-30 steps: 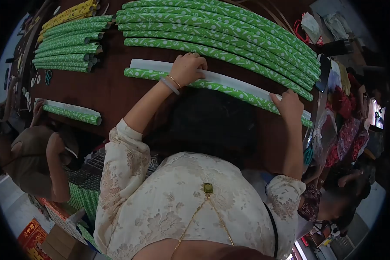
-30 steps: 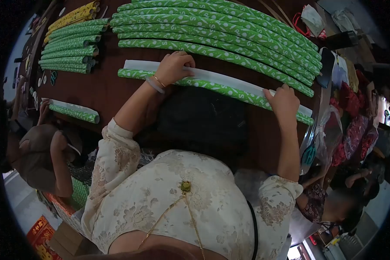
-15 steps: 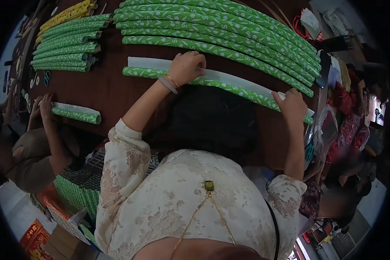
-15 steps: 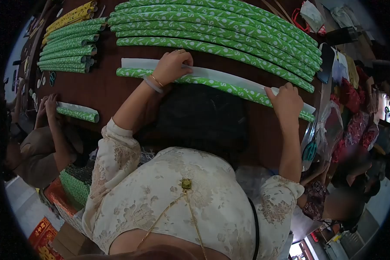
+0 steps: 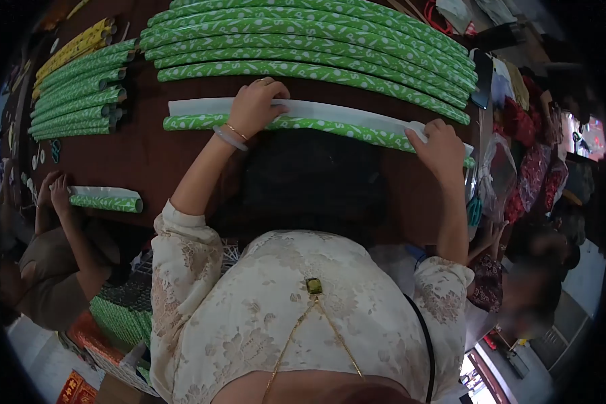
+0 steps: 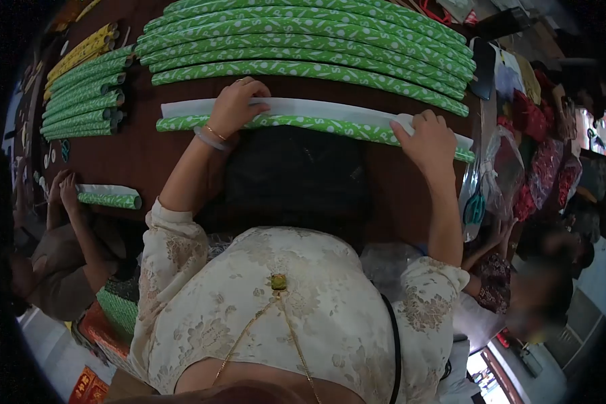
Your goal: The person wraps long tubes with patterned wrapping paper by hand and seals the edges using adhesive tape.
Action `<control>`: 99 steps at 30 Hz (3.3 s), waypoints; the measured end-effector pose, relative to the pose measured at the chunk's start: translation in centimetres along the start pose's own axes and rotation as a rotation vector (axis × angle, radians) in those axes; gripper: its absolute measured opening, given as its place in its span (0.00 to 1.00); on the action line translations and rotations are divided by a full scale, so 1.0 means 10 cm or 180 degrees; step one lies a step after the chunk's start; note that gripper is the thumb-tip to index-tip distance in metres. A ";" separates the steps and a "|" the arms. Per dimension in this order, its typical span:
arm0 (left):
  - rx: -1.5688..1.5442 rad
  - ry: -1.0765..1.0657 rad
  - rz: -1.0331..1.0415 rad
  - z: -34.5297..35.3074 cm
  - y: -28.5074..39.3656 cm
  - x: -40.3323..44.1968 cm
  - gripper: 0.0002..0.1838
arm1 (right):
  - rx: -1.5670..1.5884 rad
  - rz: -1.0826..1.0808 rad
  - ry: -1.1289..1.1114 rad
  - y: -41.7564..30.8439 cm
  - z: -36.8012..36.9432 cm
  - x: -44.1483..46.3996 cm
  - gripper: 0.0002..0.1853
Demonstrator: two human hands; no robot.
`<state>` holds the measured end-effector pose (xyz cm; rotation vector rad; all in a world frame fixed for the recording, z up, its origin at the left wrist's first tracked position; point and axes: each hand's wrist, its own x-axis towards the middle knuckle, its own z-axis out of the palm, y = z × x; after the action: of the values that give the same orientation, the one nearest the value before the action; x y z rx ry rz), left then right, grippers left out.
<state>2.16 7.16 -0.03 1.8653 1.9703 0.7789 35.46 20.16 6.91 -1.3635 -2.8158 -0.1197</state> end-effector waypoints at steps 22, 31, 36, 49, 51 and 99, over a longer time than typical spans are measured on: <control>-0.0389 -0.1223 0.1520 0.96 1.07 0.93 0.10 | 0.0128 -0.0127 0.0160 0.29 0.18 0.04 0.24; -0.0223 -0.1251 0.2093 0.82 1.02 0.89 0.11 | 0.0189 -0.0067 -0.0428 0.99 -0.30 -0.01 0.29; 0.0085 -0.1364 0.2375 0.78 1.05 0.90 0.14 | 0.0441 0.0729 -0.1080 1.51 -0.38 -0.21 0.24; 0.0580 -0.1280 0.2752 0.55 0.82 0.78 0.16 | 0.0648 0.0956 -0.0520 1.59 -0.07 -0.41 0.25; 0.0633 -0.1221 0.2818 0.51 0.82 0.78 0.16 | 0.0502 0.1028 -0.0425 1.57 -0.04 -0.42 0.24; 0.0393 -0.1756 0.2794 0.63 0.88 1.03 0.28 | -0.0729 0.0480 0.0176 1.43 0.19 -0.37 0.27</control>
<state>11.92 18.33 1.44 2.6635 0.8485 0.2567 49.01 26.21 5.76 -1.5828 -2.7096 -0.4831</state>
